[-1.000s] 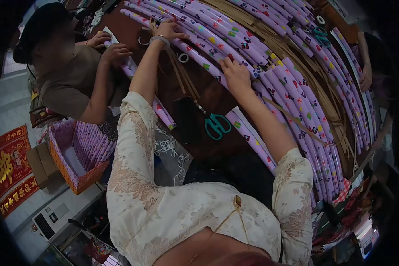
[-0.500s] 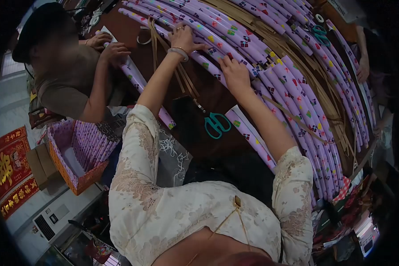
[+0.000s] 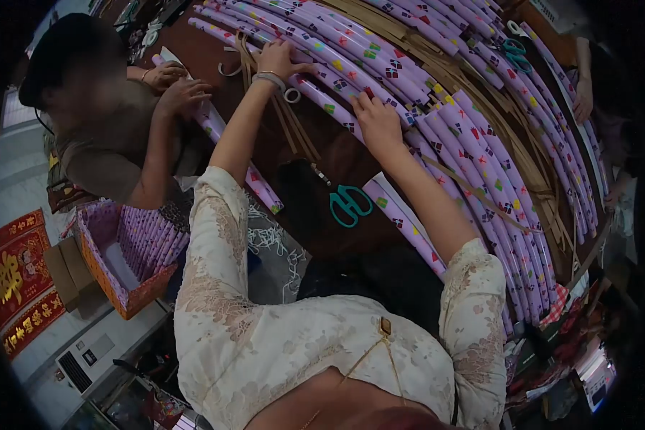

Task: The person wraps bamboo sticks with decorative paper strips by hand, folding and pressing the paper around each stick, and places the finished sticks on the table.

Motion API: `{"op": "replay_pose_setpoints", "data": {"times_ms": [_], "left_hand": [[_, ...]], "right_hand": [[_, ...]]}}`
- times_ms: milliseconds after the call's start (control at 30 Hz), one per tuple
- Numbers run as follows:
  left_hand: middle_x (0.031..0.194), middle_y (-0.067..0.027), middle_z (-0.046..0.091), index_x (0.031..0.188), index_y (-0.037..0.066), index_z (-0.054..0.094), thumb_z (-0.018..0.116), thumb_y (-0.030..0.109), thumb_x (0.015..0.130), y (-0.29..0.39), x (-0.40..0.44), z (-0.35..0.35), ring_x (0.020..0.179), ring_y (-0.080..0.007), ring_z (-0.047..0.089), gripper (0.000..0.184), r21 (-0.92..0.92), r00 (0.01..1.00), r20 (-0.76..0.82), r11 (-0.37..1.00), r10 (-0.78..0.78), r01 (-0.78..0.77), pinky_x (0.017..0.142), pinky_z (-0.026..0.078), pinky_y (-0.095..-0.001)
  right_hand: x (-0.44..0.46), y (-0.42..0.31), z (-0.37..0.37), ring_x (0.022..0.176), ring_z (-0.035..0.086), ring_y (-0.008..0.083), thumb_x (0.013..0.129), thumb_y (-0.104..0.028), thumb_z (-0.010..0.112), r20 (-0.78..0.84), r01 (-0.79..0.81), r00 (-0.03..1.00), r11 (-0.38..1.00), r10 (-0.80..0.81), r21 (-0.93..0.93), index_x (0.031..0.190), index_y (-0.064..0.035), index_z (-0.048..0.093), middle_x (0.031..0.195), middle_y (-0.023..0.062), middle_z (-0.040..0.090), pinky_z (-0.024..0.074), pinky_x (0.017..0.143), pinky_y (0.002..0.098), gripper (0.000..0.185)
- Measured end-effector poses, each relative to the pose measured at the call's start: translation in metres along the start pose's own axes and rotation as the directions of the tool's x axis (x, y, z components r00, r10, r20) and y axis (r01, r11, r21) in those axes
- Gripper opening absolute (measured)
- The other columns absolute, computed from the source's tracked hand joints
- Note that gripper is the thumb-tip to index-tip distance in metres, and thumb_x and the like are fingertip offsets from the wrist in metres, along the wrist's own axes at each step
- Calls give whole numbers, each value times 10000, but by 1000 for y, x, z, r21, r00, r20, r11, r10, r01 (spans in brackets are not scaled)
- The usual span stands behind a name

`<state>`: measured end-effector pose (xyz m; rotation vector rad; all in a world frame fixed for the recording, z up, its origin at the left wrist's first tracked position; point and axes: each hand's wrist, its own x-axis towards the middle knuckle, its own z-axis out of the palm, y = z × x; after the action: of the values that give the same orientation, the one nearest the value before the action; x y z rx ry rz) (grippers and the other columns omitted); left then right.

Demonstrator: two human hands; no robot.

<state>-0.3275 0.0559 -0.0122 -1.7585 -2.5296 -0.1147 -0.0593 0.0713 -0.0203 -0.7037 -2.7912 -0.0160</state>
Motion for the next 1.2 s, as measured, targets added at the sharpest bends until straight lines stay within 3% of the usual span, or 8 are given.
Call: {"op": "replay_pose_setpoints", "data": {"times_ms": [200, 533, 600, 633, 700, 867, 933, 1200], "left_hand": [[876, -72, 607, 776, 81, 634, 704, 637, 470, 4, 11, -15, 930, -246, 546, 638, -18, 978, 204, 999, -43, 48, 789, 354, -429], [850, -33, 644, 791, 149, 660, 709, 506, 557, -41, 33, 8, 908, -225, 579, 430, -229, 962, 272, 973, 27, 38, 829, 328, -463], [855, -31, 645, 809, 168, 665, 707, 477, 579, -70, 47, 11, 894, -219, 592, 388, 98, 989, 146, 995, -20, 6, 804, 349, -480], [918, -35, 636, 839, 184, 661, 688, 466, 621, -58, 40, -29, 879, -227, 589, 357, 199, 968, 172, 969, -183, 148, 808, 356, -488], [929, -33, 637, 862, 202, 663, 676, 456, 649, -105, 47, -18, 866, -228, 585, 332, 161, 919, -91, 905, -384, 394, 844, 336, -489], [865, -41, 653, 879, 164, 673, 679, 507, 646, -140, 55, 7, 892, -234, 575, 414, 20, 881, -110, 886, -459, 464, 901, 277, -503], [861, -51, 651, 879, 143, 669, 652, 535, 671, -100, 47, -24, 915, -261, 572, 444, -100, 879, 91, 874, -468, 476, 834, 328, -489], [825, -32, 651, 821, 149, 653, 673, 643, 558, -116, 71, -25, 888, -243, 585, 560, 0, 922, 181, 937, -342, 348, 817, 322, -480]], "right_hand": [[-1, 1, 1, 806, 520, 159, 712, -80, 517, -27, 7, 1000, 1000, -7, -5, 1105, -82, 547, 947, 19, 502, 417, 624, 280, 395], [0, 2, -3, 829, 493, 156, 706, -128, 562, 12, 22, 1000, 1000, -22, -5, 1124, -79, 528, 981, 23, 482, 396, 678, 277, 422], [0, 3, -6, 775, 520, 177, 702, -63, 512, -21, 9, 1000, 998, -7, 58, 1097, -76, 558, 948, 31, 495, 421, 622, 291, 398], [0, 3, -7, 775, 520, 177, 702, -63, 512, -26, 12, 1000, 998, -11, 55, 1097, -76, 558, 948, 31, 495, 421, 622, 291, 398], [1, 3, -8, 772, 518, 176, 704, -58, 510, -15, 14, 1000, 997, -13, 72, 1098, -76, 557, 945, 30, 494, 422, 624, 291, 397], [2, -2, -10, 814, 504, 162, 727, -103, 529, 23, 2, 1000, 1000, -3, 28, 1093, -65, 553, 967, 26, 498, 403, 656, 280, 369], [3, 0, -10, 755, 507, 169, 705, -70, 515, -8, 6, 1000, 999, -5, 38, 1109, -78, 552, 958, 24, 494, 421, 620, 276, 405], [3, 2, -12, 794, 500, 164, 709, -84, 520, 11, 24, 1000, 999, -24, 39, 1130, -64, 537, 1018, 32, 496, 406, 643, 275, 422]]}}
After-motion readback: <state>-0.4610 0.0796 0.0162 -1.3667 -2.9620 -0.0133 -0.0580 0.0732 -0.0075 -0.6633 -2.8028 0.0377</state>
